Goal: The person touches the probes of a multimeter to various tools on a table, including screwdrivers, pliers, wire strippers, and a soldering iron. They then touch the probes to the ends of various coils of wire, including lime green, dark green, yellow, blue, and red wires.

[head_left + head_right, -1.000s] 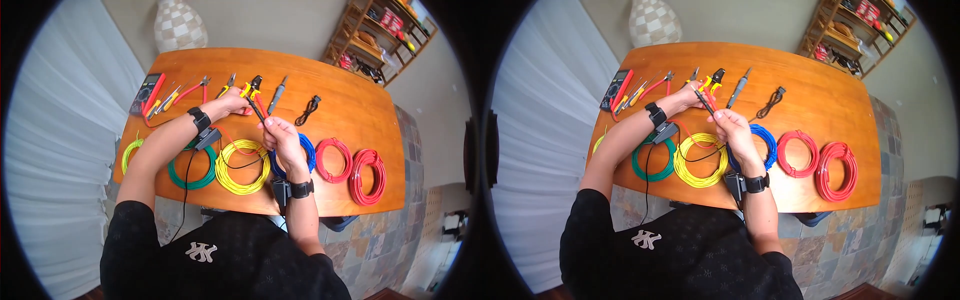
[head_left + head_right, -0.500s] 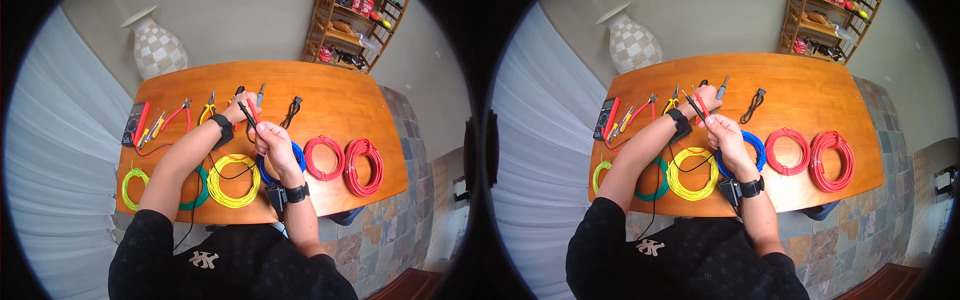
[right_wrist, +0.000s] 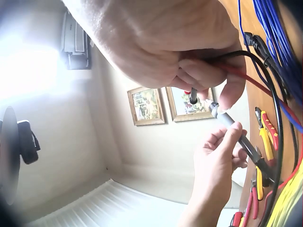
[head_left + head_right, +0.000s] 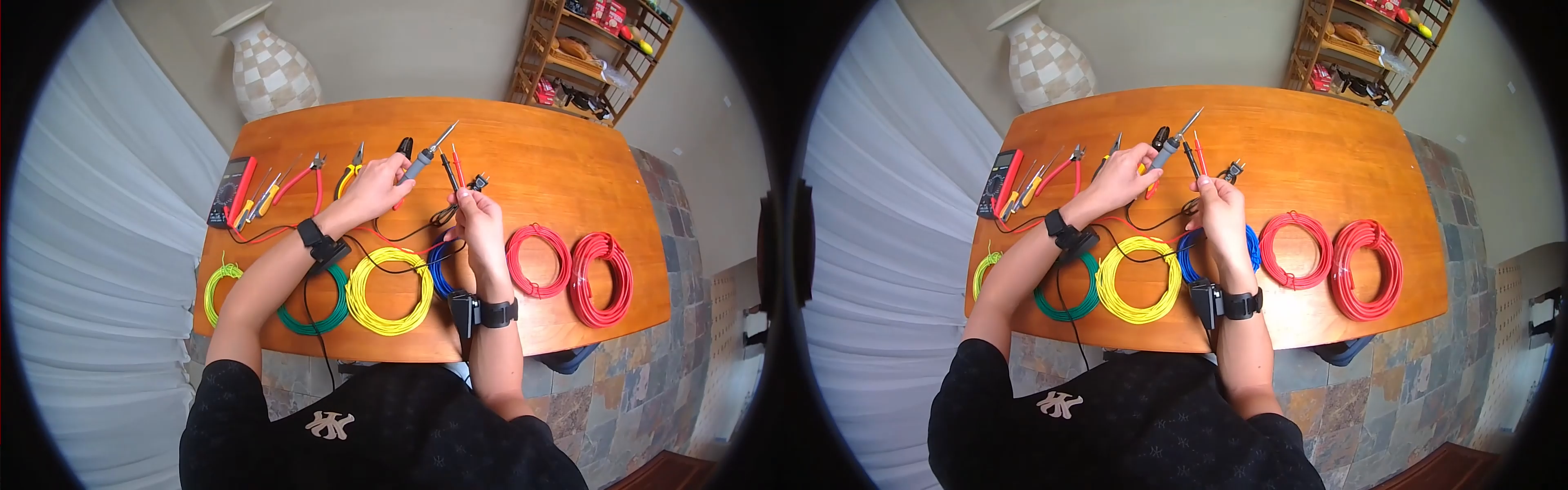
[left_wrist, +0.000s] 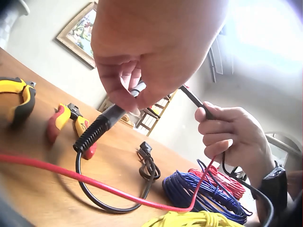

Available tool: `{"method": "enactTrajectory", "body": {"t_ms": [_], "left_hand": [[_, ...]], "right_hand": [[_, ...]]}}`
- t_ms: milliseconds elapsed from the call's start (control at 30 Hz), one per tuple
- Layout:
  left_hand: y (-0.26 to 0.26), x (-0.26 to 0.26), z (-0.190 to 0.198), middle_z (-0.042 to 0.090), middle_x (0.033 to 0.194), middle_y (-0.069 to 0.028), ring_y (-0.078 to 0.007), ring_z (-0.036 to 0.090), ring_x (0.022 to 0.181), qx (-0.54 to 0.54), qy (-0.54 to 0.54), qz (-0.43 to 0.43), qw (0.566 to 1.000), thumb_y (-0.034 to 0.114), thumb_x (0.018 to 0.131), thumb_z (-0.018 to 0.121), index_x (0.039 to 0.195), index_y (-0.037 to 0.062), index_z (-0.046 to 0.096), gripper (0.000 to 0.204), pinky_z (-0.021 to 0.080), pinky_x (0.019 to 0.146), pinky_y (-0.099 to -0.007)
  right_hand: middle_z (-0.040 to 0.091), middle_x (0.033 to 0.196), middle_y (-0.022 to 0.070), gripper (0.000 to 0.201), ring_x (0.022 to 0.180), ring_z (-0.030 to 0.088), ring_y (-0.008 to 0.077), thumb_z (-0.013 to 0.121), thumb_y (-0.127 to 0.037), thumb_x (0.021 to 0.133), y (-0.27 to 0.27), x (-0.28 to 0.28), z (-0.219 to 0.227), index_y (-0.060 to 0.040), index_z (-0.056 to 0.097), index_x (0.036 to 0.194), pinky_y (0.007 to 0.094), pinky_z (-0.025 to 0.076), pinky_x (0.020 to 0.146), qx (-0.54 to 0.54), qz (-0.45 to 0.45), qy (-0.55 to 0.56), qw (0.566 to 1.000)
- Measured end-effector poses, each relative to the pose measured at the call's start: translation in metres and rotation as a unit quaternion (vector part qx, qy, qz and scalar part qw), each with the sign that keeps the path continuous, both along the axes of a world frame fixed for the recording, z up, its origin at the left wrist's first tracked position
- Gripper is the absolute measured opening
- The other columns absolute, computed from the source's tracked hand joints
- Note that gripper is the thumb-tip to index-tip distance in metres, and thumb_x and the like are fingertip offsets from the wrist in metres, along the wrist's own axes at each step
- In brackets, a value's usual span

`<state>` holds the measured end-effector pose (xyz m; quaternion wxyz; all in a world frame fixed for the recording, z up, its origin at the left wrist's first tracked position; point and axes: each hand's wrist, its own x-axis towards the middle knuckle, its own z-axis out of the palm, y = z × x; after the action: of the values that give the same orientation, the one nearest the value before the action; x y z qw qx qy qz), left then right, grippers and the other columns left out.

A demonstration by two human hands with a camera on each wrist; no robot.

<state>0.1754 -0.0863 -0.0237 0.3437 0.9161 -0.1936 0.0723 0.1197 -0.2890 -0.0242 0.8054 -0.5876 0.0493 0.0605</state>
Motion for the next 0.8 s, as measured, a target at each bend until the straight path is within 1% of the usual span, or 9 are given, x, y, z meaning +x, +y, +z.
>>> {"method": "enactTrajectory", "body": {"t_ms": [33, 100, 167, 300, 367, 467, 567, 633, 800], "left_hand": [[0.002, -0.003, 0.000, 0.067, 0.080, -0.0113, -0.0268, 0.067, 0.073, 0.008, -0.017, -0.003, 1.000, 0.017, 0.083, 0.069, 0.098, 0.0000, 0.058, 0.025, 0.051, 0.064, -0.0375], [0.004, -0.007, 0.000, 0.067, 0.080, -0.0114, -0.0277, 0.067, 0.075, 0.015, -0.036, -0.005, 0.999, 0.017, 0.083, 0.068, 0.098, 0.0007, 0.058, 0.024, 0.051, 0.065, -0.0379], [0.005, -0.011, -0.001, 0.067, 0.080, -0.0107, -0.0264, 0.067, 0.071, 0.009, -0.075, -0.026, 0.997, 0.017, 0.084, 0.068, 0.098, 0.0016, 0.057, 0.023, 0.050, 0.063, -0.0367], [0.006, -0.018, 0.000, 0.066, 0.081, -0.0101, -0.0234, 0.067, 0.069, 0.009, -0.061, -0.034, 0.998, 0.017, 0.085, 0.067, 0.100, 0.0020, 0.057, 0.024, 0.050, 0.061, -0.0355], [0.006, -0.019, -0.001, 0.066, 0.082, -0.0094, -0.0211, 0.066, 0.065, -0.001, -0.087, -0.050, 0.995, 0.018, 0.085, 0.067, 0.101, 0.0023, 0.057, 0.024, 0.049, 0.060, -0.0345], [0.007, -0.020, -0.004, 0.066, 0.083, -0.0093, -0.0212, 0.065, 0.064, 0.004, -0.086, -0.043, 0.995, 0.018, 0.086, 0.067, 0.101, 0.0024, 0.057, 0.024, 0.049, 0.060, -0.0344], [0.008, -0.019, -0.004, 0.066, 0.082, -0.0088, -0.0213, 0.064, 0.063, 0.002, -0.081, -0.041, 0.996, 0.019, 0.086, 0.067, 0.101, 0.0026, 0.057, 0.025, 0.049, 0.060, -0.0342], [0.009, -0.019, -0.005, 0.067, 0.082, -0.0086, -0.0213, 0.064, 0.062, 0.001, -0.087, -0.041, 0.995, 0.019, 0.086, 0.067, 0.101, 0.0027, 0.057, 0.025, 0.049, 0.059, -0.0343], [0.010, -0.017, -0.005, 0.067, 0.080, -0.0077, -0.0215, 0.064, 0.062, -0.006, -0.074, -0.036, 0.997, 0.018, 0.086, 0.066, 0.101, 0.0029, 0.057, 0.024, 0.049, 0.059, -0.0348]], "right_hand": [[0.036, 0.056, -0.0086, 0.026, 0.045, 0.033, 0.0030, 0.051, -0.026, 0.100, -0.001, -0.001, 0.001, -0.0027, 0.061, 0.092, 0.0233, 0.043, 0.045, -0.014, 0.013, 0.003, 1.000], [0.036, 0.056, -0.0088, 0.026, 0.045, 0.033, 0.0030, 0.052, -0.026, 0.099, -0.001, -0.001, 0.003, -0.0027, 0.061, 0.091, 0.0232, 0.042, 0.045, -0.022, 0.014, 0.001, 1.000], [0.037, 0.056, -0.0089, 0.026, 0.045, 0.033, 0.0031, 0.052, -0.026, 0.099, -0.001, 0.000, 0.003, -0.0027, 0.061, 0.090, 0.0231, 0.041, 0.045, -0.031, 0.015, 0.000, 0.999], [0.039, 0.057, -0.0076, 0.026, 0.048, 0.035, 0.0037, 0.052, -0.025, 0.099, -0.002, 0.002, -0.003, -0.0021, 0.061, 0.091, 0.0231, 0.038, 0.045, -0.043, 0.026, -0.013, 0.999], [0.041, 0.059, -0.0062, 0.025, 0.049, 0.037, 0.0044, 0.052, -0.024, 0.099, -0.003, 0.003, -0.004, -0.0012, 0.061, 0.091, 0.0229, 0.037, 0.045, -0.036, 0.030, -0.017, 0.999], [0.041, 0.059, -0.0066, 0.025, 0.049, 0.036, 0.0042, 0.052, -0.024, 0.099, -0.002, 0.003, -0.004, -0.0018, 0.061, 0.091, 0.0227, 0.036, 0.045, -0.035, 0.025, -0.010, 0.999], [0.037, 0.057, -0.0089, 0.025, 0.047, 0.033, 0.0031, 0.053, -0.026, 0.098, -0.001, 0.001, -0.003, -0.0033, 0.061, 0.092, 0.0229, 0.037, 0.046, -0.032, 0.029, -0.020, 0.999], [0.042, 0.059, -0.0068, 0.025, 0.049, 0.037, 0.0039, 0.052, -0.024, 0.099, -0.001, 0.000, 0.000, -0.0016, 0.061, 0.092, 0.0220, 0.036, 0.045, -0.025, 0.036, -0.036, 0.998], [0.042, 0.059, -0.0071, 0.025, 0.049, 0.037, 0.0035, 0.052, -0.024, 0.099, -0.001, -0.003, 0.002, -0.0015, 0.061, 0.093, 0.0215, 0.036, 0.045, -0.026, 0.046, -0.047, 0.997]]}}
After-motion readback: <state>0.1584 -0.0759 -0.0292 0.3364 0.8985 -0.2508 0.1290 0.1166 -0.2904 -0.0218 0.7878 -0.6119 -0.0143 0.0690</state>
